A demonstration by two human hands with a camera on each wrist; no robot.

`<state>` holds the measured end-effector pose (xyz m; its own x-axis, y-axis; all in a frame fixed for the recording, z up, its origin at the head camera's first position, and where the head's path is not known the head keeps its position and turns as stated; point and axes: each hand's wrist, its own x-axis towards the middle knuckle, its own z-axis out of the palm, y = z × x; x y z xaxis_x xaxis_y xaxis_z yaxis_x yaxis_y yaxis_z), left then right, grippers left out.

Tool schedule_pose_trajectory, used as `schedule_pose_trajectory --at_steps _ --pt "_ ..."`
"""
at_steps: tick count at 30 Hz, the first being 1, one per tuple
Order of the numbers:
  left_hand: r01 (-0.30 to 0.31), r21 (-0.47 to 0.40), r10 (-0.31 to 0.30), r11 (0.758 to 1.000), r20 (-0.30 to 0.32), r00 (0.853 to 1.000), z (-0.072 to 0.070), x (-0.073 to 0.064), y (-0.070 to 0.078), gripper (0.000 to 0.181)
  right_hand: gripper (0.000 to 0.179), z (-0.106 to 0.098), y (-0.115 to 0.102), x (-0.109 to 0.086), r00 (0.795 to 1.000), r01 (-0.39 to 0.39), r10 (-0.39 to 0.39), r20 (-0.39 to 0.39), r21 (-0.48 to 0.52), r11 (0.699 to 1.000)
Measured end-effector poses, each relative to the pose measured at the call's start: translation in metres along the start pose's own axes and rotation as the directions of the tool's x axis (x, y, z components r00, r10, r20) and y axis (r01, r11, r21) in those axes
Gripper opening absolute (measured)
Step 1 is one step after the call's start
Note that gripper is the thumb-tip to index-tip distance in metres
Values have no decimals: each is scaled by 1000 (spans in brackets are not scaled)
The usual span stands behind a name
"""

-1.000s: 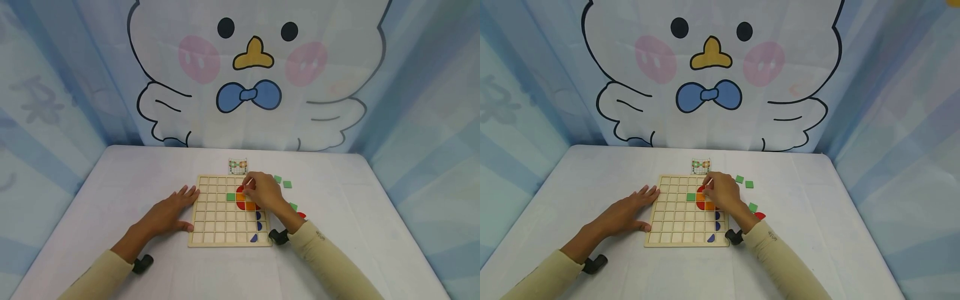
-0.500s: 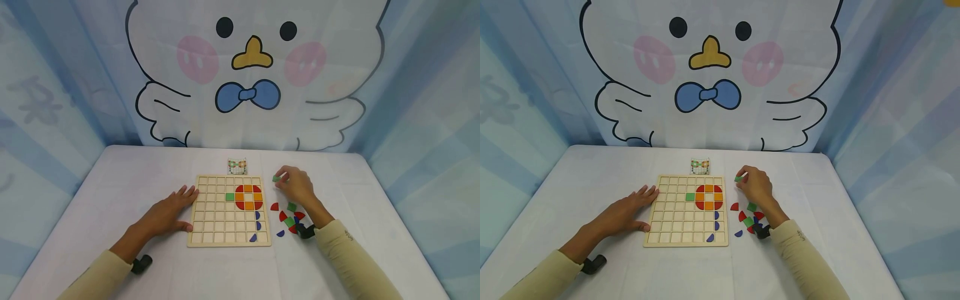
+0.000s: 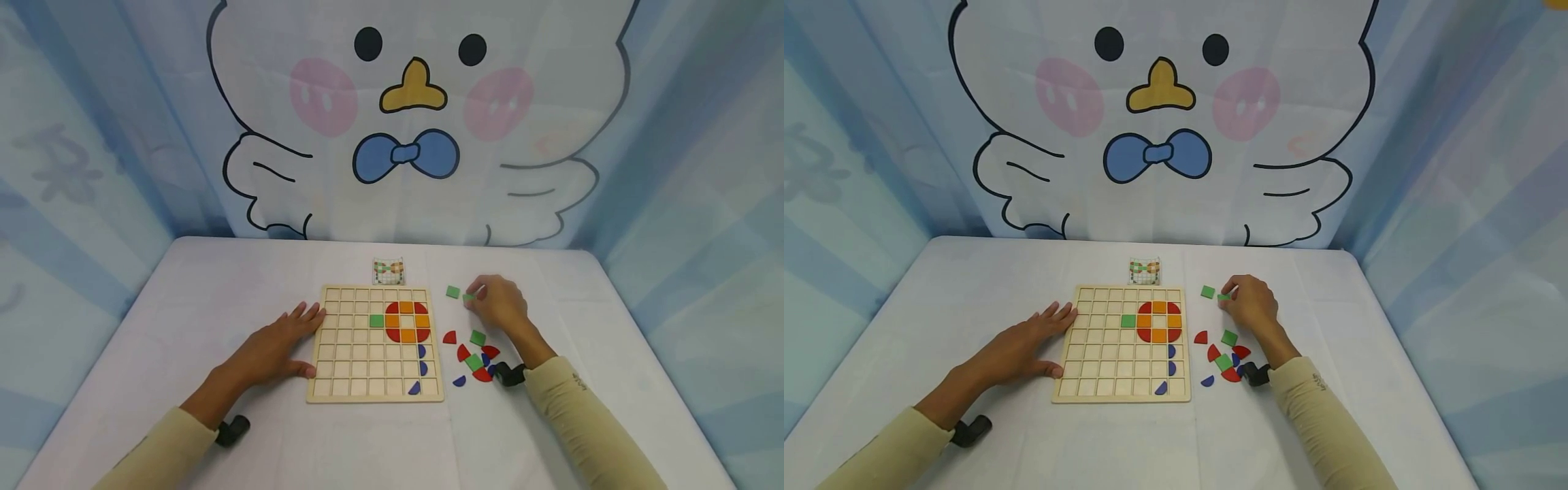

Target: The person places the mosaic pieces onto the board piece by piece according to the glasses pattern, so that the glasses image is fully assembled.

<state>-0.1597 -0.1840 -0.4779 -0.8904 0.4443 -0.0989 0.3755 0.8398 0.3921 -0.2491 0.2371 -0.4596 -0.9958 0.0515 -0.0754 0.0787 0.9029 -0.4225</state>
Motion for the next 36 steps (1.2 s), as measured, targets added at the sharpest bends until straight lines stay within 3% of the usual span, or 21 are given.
schedule_pose_trajectory --at_steps 9,23,36 --pt "-5 -17 5 1000 5 1000 1 1 -1 109 15 1 -10 -6 1000 21 -21 -4 40 999" --pt "-1 -16 1 1000 8 1000 0 0 -2 110 12 13 -67 -30 986 166 -166 -4 104 981" --pt "5 -6 -5 1000 14 1000 -3 0 2 109 16 34 -115 -39 949 308 -316 18 182 934"
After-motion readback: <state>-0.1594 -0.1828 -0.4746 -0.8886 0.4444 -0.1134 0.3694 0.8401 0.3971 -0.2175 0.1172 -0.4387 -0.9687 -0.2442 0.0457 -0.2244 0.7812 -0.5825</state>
